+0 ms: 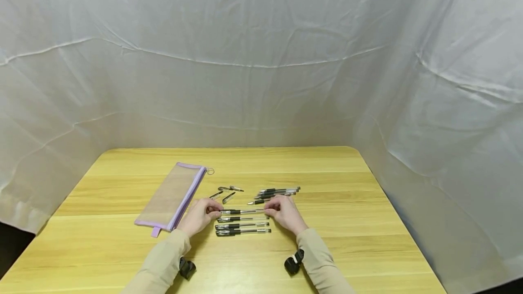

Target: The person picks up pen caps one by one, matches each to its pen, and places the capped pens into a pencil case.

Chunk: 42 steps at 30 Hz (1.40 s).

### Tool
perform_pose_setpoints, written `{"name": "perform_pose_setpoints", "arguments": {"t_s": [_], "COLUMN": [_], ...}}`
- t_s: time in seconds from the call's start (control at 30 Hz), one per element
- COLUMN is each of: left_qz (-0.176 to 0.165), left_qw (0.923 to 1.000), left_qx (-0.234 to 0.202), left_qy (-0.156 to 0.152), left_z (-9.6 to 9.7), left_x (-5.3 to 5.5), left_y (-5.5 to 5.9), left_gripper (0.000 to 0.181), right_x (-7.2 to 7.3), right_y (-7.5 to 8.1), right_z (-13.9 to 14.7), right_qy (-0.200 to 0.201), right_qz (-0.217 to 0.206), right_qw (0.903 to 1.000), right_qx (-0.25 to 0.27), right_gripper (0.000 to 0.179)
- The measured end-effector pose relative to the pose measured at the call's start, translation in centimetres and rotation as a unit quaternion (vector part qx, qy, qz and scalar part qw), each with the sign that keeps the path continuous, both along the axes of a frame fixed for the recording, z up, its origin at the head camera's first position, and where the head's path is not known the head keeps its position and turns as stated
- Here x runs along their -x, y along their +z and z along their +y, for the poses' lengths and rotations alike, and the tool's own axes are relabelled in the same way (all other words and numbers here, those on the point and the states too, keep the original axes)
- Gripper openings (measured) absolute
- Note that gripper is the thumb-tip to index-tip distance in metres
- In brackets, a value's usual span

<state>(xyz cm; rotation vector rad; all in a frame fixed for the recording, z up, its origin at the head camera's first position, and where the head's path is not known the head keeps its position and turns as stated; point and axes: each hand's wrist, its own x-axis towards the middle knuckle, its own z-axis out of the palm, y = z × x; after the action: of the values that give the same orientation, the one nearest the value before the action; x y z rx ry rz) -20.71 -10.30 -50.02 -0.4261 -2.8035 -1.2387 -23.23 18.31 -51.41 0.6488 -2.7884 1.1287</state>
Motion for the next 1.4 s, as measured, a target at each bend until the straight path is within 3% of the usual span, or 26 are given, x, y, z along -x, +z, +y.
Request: {"name": "perform_pose_setpoints", "arguments": {"t_s": [0.47,0.67,0.8,0.9,1.4], "left_qz": [-0.004,-0.012,0.013,0.028,0.019], "left_qw": [1.0000,0.9988,0.9976,0.9967,0.9973], "left_qx": [0.001,-0.023,-0.042,-0.048,-0.032], "left_qy": [-0.001,0.041,0.055,0.059,0.063], "left_z": [0.0,0.0,-0.2,-0.2,-0.3], "left_x": [0.1,-0.4,-0.7,-0.7,-0.7], "left_y": [-0.2,-0.4,-0.3,-0.3,-0.2], "left_gripper": [0.010,0.013,0.013,0.013,0.013], "right_x": [0.1,0.2,0.7,1.2,1.8], "right_y": [-0.3,-0.5,-0.4,-0.4,-0.3], "right_z": [-0.3,0.3,1.1,1.6,1.8], "right_qy": [-0.020,-0.079,-0.112,-0.119,-0.116], "right_qz": [-0.013,-0.024,-0.029,-0.036,-0.012], "right_qw": [0.9996,0.9962,0.9924,0.9913,0.9930], "right_qx": [-0.016,0.026,0.041,0.042,0.017], "right_gripper": [0.006,0.011,0.014,0.014,0.011]}}
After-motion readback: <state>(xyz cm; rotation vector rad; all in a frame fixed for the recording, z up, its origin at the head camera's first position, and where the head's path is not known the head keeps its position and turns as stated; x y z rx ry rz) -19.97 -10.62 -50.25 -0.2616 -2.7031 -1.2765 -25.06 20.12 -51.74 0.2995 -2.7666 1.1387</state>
